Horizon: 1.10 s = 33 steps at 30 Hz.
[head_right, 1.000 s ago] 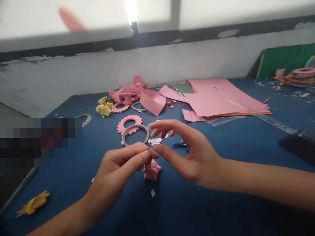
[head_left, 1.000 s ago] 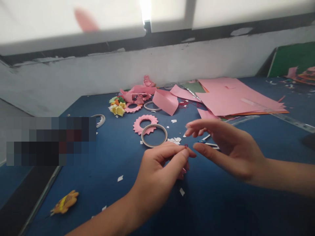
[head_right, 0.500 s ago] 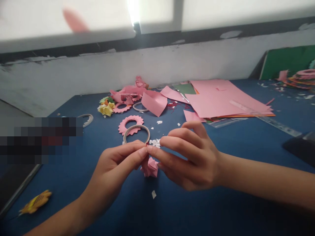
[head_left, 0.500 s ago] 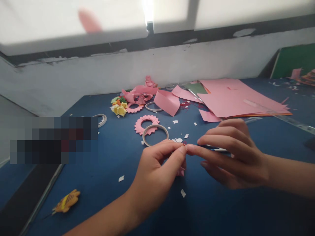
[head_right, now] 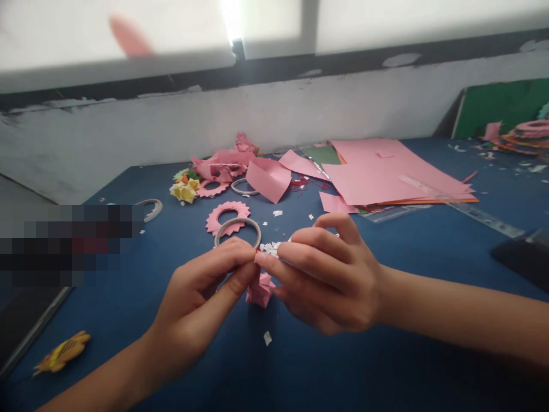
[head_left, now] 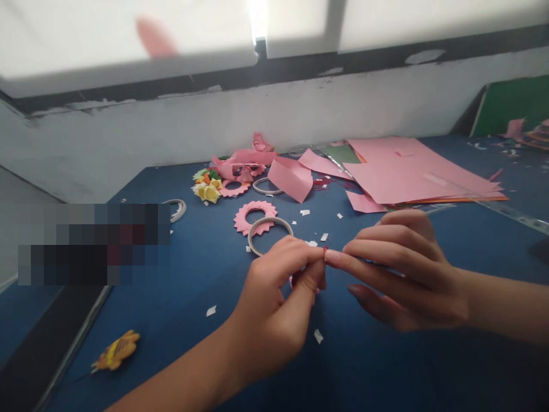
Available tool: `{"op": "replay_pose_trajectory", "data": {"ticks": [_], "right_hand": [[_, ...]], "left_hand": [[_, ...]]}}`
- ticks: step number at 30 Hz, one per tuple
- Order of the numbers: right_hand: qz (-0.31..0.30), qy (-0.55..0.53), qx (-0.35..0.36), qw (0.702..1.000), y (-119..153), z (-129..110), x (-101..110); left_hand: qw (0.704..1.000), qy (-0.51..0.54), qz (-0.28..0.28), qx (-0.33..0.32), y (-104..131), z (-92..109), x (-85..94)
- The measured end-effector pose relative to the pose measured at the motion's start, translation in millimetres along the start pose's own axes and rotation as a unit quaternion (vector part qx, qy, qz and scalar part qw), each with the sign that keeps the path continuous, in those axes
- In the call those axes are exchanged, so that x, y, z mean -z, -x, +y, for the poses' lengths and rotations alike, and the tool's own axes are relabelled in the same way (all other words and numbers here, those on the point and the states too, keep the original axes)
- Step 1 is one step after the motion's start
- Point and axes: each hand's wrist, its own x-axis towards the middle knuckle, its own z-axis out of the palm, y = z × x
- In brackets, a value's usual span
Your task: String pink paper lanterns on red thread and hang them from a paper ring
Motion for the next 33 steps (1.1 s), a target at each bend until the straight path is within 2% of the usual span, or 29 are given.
{"op": "replay_pose_trajectory", "data": {"ticks": [3,5,7,10,12,14,17,19,22,27,30,33], "right_hand": [[-0.008,0.013,0.004,1.0,0.2,0.0,1.6],[-0.009,0.022,0.011,1.0,0.8,-0.2,1.8],[-0.002,0.025,0.012,1.0,1.5,-0.4,0.7],[0.006,0.008,-0.011,1.0,1.7,-0.6,-1.8],[0.003,-0.037,-0.038,0.999,1.1,-1.1,-3.0],[0.0,-0.123,-0.072,0.99,0.0,-2.5,-3.0],[0.023,-0.253,-0.129,0.959,-1.7,-5.3,-0.8],[0.047,-0.278,-0.186,0.941,-2.7,-6.5,1.8],[0.066,-0.243,-0.233,0.939,-4.8,-5.6,5.1],[0.01,-0.207,-0.157,0.966,-9.0,-3.6,5.2],[-0.003,-0.22,-0.155,0.963,-10.8,-4.2,4.4],[-0.008,-0.219,-0.161,0.962,-11.4,-4.8,4.9]], "left_hand": [[0.999,-0.005,-0.011,-0.033,-0.3,-0.4,0.6],[1.0,-0.008,0.0,-0.022,-0.1,0.7,0.1],[1.0,0.002,0.015,0.015,0.4,2.3,-0.4],[0.993,0.048,0.017,0.104,1.3,4.8,0.0],[0.987,0.071,0.012,0.142,1.7,6.2,0.7],[0.987,0.073,0.008,0.145,2.0,7.8,0.9],[0.988,0.068,0.004,0.137,2.3,10.4,-0.2],[0.988,0.07,0.008,0.138,2.3,11.0,-1.5],[0.994,0.037,0.006,0.103,2.5,8.7,-3.4],[0.999,-0.048,-0.009,-0.018,4.2,3.9,-5.0],[0.997,-0.059,-0.009,-0.051,5.1,4.3,-4.5],[0.997,-0.061,-0.015,-0.053,5.1,5.7,-3.8]]}}
